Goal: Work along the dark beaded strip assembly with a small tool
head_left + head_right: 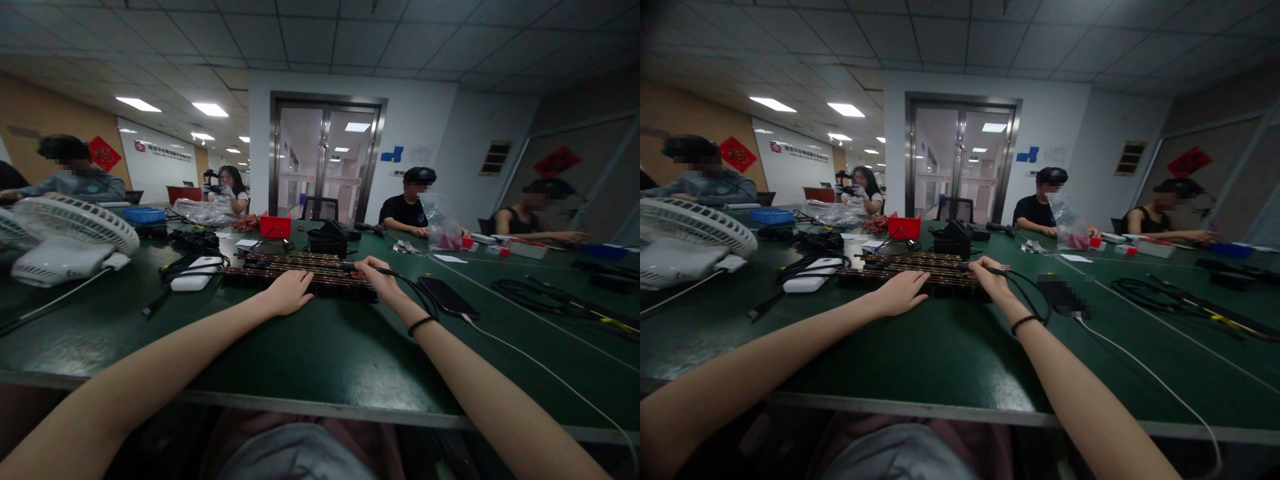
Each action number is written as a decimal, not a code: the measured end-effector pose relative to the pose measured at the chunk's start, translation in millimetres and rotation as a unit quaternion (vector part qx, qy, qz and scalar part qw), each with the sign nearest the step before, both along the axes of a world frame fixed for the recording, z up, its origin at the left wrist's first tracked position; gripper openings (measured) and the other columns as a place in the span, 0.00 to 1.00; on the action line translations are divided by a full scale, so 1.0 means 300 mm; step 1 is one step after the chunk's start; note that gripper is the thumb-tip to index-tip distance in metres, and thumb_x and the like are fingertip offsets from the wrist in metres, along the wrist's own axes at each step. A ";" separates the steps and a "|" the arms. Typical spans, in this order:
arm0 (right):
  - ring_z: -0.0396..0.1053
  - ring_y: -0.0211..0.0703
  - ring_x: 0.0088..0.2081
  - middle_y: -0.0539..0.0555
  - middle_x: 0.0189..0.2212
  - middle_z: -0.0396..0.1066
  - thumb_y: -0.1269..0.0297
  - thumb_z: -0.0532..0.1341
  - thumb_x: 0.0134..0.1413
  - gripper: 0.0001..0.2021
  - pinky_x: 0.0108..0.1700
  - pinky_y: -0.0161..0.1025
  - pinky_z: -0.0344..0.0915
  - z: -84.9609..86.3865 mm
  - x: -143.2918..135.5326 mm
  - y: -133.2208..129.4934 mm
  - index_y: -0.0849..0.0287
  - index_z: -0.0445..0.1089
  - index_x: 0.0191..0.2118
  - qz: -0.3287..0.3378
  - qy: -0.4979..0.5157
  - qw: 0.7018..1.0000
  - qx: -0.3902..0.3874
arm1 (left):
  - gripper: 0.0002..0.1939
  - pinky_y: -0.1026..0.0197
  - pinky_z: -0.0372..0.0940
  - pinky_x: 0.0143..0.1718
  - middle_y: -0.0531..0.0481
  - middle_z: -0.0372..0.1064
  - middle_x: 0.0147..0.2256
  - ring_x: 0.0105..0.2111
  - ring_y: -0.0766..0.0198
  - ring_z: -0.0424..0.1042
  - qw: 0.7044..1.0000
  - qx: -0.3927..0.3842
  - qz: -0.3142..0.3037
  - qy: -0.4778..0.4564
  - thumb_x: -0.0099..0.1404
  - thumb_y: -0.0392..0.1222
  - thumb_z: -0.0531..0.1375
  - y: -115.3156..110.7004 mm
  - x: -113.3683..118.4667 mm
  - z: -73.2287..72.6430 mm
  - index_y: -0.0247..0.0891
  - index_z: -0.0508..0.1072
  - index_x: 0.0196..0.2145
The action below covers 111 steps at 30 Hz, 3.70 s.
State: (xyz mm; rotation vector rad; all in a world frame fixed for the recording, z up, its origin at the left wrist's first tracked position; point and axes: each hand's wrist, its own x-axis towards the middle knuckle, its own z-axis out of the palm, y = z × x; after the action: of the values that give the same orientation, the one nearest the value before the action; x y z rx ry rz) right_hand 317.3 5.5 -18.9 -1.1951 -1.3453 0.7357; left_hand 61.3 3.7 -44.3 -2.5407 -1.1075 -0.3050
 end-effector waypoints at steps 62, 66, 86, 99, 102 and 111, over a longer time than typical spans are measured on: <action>0.73 0.39 0.29 0.50 0.23 0.74 0.67 0.65 0.49 0.10 0.30 0.32 0.65 0.085 0.013 0.042 0.57 0.64 0.22 0.005 -0.157 0.987 -0.012 | 0.30 0.49 0.58 0.61 0.30 0.63 0.62 0.61 0.45 0.66 0.999 0.041 -0.013 0.014 0.74 0.51 0.53 0.011 -0.001 0.007 0.27 0.59 0.65; 0.73 0.40 0.28 0.50 0.21 0.71 0.70 0.64 0.49 0.12 0.27 0.31 0.63 0.132 -0.003 0.049 0.57 0.61 0.21 0.014 -0.124 0.991 -0.043 | 0.25 0.51 0.61 0.54 0.33 0.71 0.52 0.52 0.46 0.71 0.997 0.071 0.001 0.037 0.75 0.53 0.52 0.011 0.036 0.052 0.28 0.68 0.57; 0.65 0.37 0.22 0.49 0.21 0.69 0.67 0.59 0.48 0.06 0.27 0.34 0.63 0.060 -0.043 0.065 0.57 0.74 0.27 0.056 -0.105 0.993 0.018 | 0.25 0.52 0.64 0.46 0.37 0.73 0.43 0.44 0.49 0.71 0.994 0.068 0.038 -0.074 0.75 0.58 0.51 0.068 0.034 -0.013 0.32 0.74 0.43; 0.61 0.33 0.18 0.45 0.21 0.65 0.72 0.63 0.42 0.08 0.22 0.33 0.59 0.070 -0.066 0.125 0.56 0.69 0.32 -0.030 -0.014 0.999 0.015 | 0.24 0.52 0.64 0.46 0.39 0.74 0.43 0.43 0.50 0.72 0.994 0.055 0.030 -0.086 0.75 0.58 0.52 0.073 0.032 -0.020 0.33 0.74 0.43; 0.61 0.33 0.19 0.46 0.23 0.67 0.71 0.63 0.42 0.07 0.23 0.33 0.61 0.055 -0.060 0.122 0.56 0.68 0.31 -0.027 0.011 1.000 0.010 | 0.23 0.52 0.65 0.47 0.38 0.73 0.44 0.44 0.50 0.73 0.995 0.052 0.034 -0.084 0.75 0.57 0.52 0.072 0.033 -0.019 0.33 0.74 0.43; 0.62 0.34 0.22 0.47 0.24 0.69 0.69 0.64 0.41 0.05 0.26 0.34 0.62 0.034 -0.059 0.104 0.57 0.69 0.29 -0.009 0.011 1.000 0.004 | 0.24 0.51 0.65 0.46 0.38 0.73 0.43 0.43 0.50 0.72 0.995 0.054 0.031 -0.079 0.75 0.57 0.51 0.071 0.035 -0.016 0.33 0.74 0.43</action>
State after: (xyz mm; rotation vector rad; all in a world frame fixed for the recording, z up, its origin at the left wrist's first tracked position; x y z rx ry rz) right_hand 299.5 36.7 -8.9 -1.1883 -1.3163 0.7294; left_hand 71.7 25.1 -49.0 -2.4160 -1.1899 -0.5432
